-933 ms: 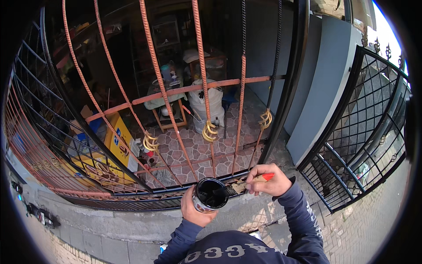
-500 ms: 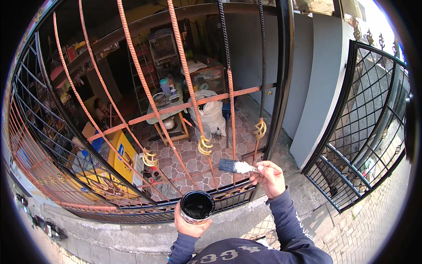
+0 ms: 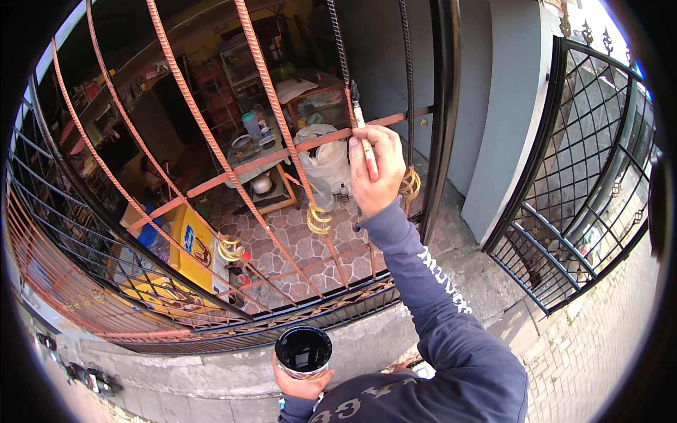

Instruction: The person paints the vertical bars of a metal gate black using a paintbrush and a paint can. They repeatedly dip the brush into the can and apply paint to different sections of the gate, working from top to bottom.

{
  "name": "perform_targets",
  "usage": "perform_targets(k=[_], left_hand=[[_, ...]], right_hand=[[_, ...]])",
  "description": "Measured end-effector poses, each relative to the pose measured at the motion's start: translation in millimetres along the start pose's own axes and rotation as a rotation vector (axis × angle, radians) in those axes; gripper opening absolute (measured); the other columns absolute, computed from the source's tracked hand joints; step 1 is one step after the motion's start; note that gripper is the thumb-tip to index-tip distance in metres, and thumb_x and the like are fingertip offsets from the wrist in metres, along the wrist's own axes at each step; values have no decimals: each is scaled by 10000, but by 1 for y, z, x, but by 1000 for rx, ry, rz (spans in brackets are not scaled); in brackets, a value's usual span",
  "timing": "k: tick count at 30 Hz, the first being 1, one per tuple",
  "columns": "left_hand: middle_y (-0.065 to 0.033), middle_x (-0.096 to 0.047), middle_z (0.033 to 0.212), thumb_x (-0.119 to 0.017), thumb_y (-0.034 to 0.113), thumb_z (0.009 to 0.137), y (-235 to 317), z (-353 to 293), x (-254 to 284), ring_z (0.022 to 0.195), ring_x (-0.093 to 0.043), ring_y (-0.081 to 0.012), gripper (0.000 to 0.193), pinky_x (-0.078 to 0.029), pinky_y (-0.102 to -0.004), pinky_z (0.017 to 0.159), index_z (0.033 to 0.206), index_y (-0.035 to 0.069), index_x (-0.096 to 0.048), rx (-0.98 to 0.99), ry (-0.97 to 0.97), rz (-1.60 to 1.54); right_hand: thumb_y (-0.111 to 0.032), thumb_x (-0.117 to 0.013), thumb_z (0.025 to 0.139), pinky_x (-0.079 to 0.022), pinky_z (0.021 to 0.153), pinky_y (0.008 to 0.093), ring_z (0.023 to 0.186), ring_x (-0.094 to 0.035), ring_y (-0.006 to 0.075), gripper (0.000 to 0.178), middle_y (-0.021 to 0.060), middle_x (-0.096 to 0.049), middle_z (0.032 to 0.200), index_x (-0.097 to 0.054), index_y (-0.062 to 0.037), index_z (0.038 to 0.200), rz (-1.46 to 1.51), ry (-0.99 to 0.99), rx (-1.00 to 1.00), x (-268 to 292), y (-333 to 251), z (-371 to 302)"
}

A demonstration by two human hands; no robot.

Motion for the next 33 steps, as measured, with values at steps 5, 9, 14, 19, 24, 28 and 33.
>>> perform_targets(k=[5, 9, 14, 19, 24, 28, 33], left_hand=[[-163, -603, 1267, -994, 172, 455, -12, -2, 11, 1145, -640, -274, 1166, -516, -402, 1005, 1428, -16, -379, 7, 46, -4], [-154, -607, 1258, -993, 189, 455, -15, 1, 11, 1134, -643, -268, 1159, -517, -399, 1001, 1424, -8, -388, 52, 30, -21], [-154, -604, 1265, -996, 197, 461, -20, 2, 11, 1137, -641, -264, 1172, -517, -399, 1000, 1433, -2, -373, 39, -16, 20], [-171, -581, 1297, -998, 160, 463, -22, 6, 12, 1138, -638, -270, 1193, -526, -403, 993, 1442, -12, -337, 64, -23, 18], [-156, -621, 1201, -977, 23, 498, -7, 4, 11, 1051, -662, -242, 994, -556, -404, 927, 1324, -34, -427, -26, -10, -31], [-166, -608, 1217, -984, 34, 488, 2, 2, 11, 1085, -654, -251, 1055, -547, -414, 954, 1361, -35, -398, 66, 12, -65], [-166, -590, 1244, -993, 45, 490, 7, 3, 11, 1089, -642, -251, 1082, -543, -413, 952, 1380, -14, -380, 8, 15, -96]], right_hand=[[32, -677, 878, -542, 794, 379, 949, -647, 283, 208, 154, -620, 1073, -667, -47, 1070, -63, 86, -143, 2, 2, -10], [20, -684, 901, -536, 806, 322, 929, -653, 229, 151, 135, -630, 1064, -670, -33, 1042, 9, 68, 89, -1, -1, -13], [24, -665, 856, -531, 819, 373, 973, -625, 303, 221, 161, -568, 1115, -657, -52, 1063, -25, -56, -118, -9, -2, -20], [22, -664, 848, -531, 814, 385, 950, -616, 318, 215, 178, -548, 1108, -648, -44, 1051, -10, 139, -123, -11, -4, -21], [53, -675, 827, -526, 834, 391, 961, -614, 309, 239, 166, -565, 1086, -637, -47, 1042, 19, 34, -86, -12, -7, -27], [42, -682, 803, -536, 830, 385, 973, -614, 318, 264, 171, -550, 1102, -636, -55, 1044, -18, 85, -111, -8, -6, -36], [64, -682, 806, -543, 823, 371, 974, -624, 288, 250, 152, -578, 1091, -647, -50, 1026, 46, 121, -155, -6, -5, -41]])
Point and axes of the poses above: each hand's wrist, its own z-axis towards the middle knuckle, its own x-axis out of the back of the hand, y = z × x, the point moved 1 cm from there along z, towards the middle knuckle
